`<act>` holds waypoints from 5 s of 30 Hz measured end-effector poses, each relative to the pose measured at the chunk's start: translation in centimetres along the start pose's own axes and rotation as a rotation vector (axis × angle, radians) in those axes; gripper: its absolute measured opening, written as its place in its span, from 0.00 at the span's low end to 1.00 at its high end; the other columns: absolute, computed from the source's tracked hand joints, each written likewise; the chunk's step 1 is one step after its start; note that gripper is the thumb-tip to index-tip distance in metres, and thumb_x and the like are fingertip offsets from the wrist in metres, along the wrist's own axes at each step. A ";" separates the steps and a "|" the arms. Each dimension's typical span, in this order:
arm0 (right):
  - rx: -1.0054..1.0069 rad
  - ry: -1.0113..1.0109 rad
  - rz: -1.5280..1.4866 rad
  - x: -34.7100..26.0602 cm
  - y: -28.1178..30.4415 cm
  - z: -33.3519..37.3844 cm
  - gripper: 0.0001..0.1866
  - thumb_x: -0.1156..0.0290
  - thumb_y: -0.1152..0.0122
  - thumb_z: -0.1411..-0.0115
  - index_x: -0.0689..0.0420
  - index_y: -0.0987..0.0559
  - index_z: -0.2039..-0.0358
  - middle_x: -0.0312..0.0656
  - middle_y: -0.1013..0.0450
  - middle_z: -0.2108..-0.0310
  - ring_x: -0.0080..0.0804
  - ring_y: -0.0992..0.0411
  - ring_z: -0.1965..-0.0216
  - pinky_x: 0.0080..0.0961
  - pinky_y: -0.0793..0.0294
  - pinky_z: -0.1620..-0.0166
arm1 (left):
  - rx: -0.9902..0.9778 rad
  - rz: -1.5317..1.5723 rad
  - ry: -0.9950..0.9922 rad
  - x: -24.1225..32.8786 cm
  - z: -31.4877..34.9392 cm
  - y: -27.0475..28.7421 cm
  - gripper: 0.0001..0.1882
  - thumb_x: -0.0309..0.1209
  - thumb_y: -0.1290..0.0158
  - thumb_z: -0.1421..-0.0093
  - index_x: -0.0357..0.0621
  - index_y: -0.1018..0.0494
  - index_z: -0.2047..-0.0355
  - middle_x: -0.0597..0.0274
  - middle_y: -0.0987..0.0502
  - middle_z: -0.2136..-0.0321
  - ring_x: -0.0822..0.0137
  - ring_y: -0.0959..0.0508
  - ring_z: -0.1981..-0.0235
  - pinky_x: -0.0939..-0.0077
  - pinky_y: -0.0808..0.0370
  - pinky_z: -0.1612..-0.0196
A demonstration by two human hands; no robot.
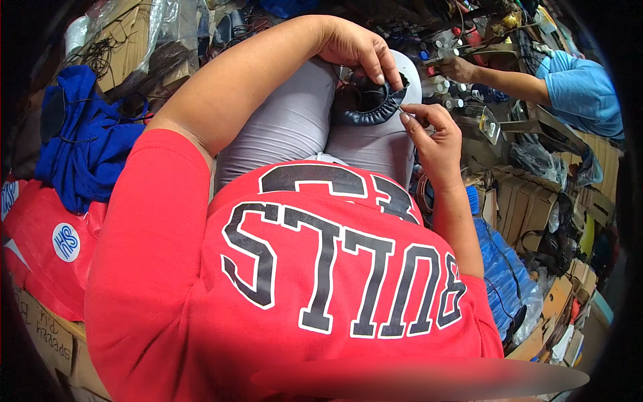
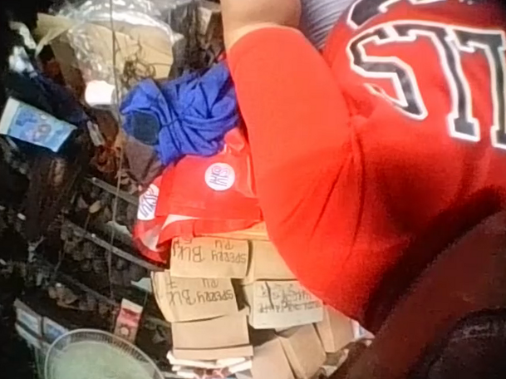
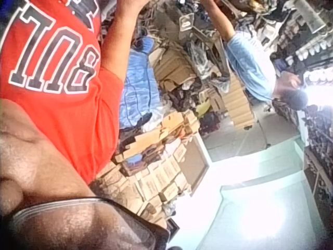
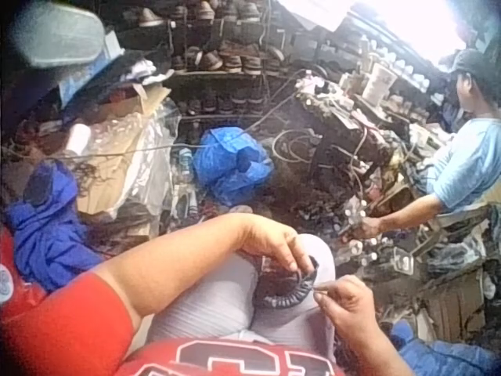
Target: Hand-stitching a black leather shoe component using a needle and thread in a workshop.
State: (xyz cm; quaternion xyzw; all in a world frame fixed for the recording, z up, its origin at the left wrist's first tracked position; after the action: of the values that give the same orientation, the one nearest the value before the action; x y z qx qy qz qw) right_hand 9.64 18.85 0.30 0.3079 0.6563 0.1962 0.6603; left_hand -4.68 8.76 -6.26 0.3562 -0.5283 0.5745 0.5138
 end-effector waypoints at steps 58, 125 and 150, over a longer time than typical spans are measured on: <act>-0.030 0.019 -0.023 1.1 -0.3 -0.5 0.10 0.76 0.40 0.49 0.54 0.19 0.64 0.37 0.29 0.74 0.25 0.33 0.68 0.22 0.35 0.62 | 0.161 -0.442 -0.035 1.4 -1.2 -0.7 0.19 0.34 0.41 0.51 0.39 0.25 0.60 0.62 0.22 0.68 0.71 0.27 0.69 0.75 0.31 0.62; -0.442 -0.127 -0.348 4.0 -0.5 -1.3 0.16 0.73 0.43 0.43 0.55 0.23 0.53 0.33 0.31 0.65 0.19 0.36 0.60 0.15 0.38 0.55 | 0.517 -0.689 -0.193 0.7 4.7 -3.3 0.19 0.19 0.46 0.50 0.56 0.21 0.60 0.68 0.36 0.75 0.71 0.33 0.70 0.80 0.34 0.63; -0.302 -0.184 -0.478 3.6 -1.2 -0.9 0.15 0.76 0.41 0.45 0.53 0.22 0.56 0.24 0.39 0.75 0.12 0.41 0.72 0.10 0.41 0.68 | 0.696 -1.272 -0.495 6.1 2.7 -3.9 0.05 0.27 0.41 0.55 0.45 0.24 0.75 0.62 0.29 0.68 0.62 0.28 0.63 0.74 0.30 0.59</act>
State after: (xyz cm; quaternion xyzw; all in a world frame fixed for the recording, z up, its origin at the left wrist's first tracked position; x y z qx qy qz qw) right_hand 8.76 20.44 -3.14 0.0594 0.6109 0.1016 0.7829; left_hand -2.61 7.10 1.01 0.8513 -0.1100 0.2046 0.4705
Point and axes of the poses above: each hand's wrist, its own z-axis away from the middle knuckle, its own y-axis out of the back of the hand, x = y × z, the point moved 5 cm from there along -z, towards the middle knuckle
